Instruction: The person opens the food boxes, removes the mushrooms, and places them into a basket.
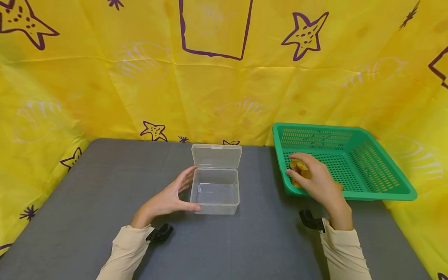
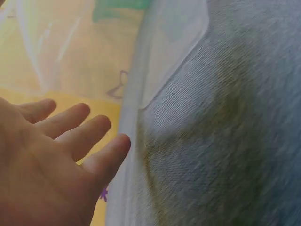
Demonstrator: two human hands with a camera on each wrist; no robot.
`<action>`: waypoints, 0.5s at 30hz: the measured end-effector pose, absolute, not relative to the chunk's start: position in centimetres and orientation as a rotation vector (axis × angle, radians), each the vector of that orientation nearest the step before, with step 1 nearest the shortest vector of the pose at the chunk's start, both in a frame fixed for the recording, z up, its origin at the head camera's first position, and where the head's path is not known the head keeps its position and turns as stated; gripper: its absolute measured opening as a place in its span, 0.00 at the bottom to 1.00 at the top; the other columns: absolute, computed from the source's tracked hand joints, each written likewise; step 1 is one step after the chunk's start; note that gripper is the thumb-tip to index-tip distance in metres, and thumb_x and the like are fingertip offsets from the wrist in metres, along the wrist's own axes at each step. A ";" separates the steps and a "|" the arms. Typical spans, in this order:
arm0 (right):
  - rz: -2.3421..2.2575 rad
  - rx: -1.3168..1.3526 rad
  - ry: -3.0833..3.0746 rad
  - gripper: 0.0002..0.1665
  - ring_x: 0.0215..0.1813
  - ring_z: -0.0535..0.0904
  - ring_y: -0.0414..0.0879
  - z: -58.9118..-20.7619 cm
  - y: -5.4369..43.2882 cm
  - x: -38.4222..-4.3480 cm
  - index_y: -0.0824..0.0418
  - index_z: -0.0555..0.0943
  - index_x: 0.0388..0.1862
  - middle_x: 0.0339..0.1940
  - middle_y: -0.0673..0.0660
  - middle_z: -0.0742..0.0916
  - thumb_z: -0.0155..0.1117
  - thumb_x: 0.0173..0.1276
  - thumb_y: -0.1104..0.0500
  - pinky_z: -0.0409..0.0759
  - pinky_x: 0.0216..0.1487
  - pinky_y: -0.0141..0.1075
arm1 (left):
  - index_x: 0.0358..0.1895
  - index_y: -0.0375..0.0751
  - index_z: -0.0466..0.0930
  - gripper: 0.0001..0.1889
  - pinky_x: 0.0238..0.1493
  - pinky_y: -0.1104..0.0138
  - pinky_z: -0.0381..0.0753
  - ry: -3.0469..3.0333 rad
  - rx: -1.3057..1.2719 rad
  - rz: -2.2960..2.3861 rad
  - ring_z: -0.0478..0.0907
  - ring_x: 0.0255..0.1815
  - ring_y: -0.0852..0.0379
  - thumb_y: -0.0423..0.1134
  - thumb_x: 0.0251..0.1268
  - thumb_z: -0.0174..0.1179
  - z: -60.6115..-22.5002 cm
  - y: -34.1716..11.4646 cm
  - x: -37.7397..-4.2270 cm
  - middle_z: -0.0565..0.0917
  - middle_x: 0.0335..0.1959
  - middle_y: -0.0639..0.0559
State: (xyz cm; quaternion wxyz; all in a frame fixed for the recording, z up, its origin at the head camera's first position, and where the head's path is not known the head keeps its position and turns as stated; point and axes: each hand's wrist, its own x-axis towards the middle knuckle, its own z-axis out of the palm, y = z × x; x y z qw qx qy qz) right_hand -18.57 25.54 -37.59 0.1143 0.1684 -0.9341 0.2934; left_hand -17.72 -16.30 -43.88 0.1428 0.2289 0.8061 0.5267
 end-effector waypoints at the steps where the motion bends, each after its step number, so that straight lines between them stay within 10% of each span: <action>1: 0.859 0.509 -2.735 0.27 0.62 0.76 0.63 -37.5 25.3 -18.5 0.64 0.76 0.63 0.62 0.65 0.81 0.68 0.68 0.56 0.74 0.60 0.60 | 0.80 0.41 0.40 0.60 0.76 0.40 0.56 2.330 0.663 1.518 0.52 0.79 0.34 0.44 0.51 0.77 -43.8 -16.5 -17.7 0.48 0.81 0.38; 15: 0.853 0.553 -2.766 0.42 0.77 0.59 0.62 -37.7 21.8 -18.3 0.57 0.63 0.77 0.77 0.62 0.65 0.66 0.69 0.45 0.63 0.71 0.64 | 0.79 0.56 0.51 0.43 0.74 0.36 0.56 2.736 0.517 1.308 0.53 0.80 0.41 0.55 0.66 0.63 -43.0 -16.5 -18.4 0.56 0.80 0.46</action>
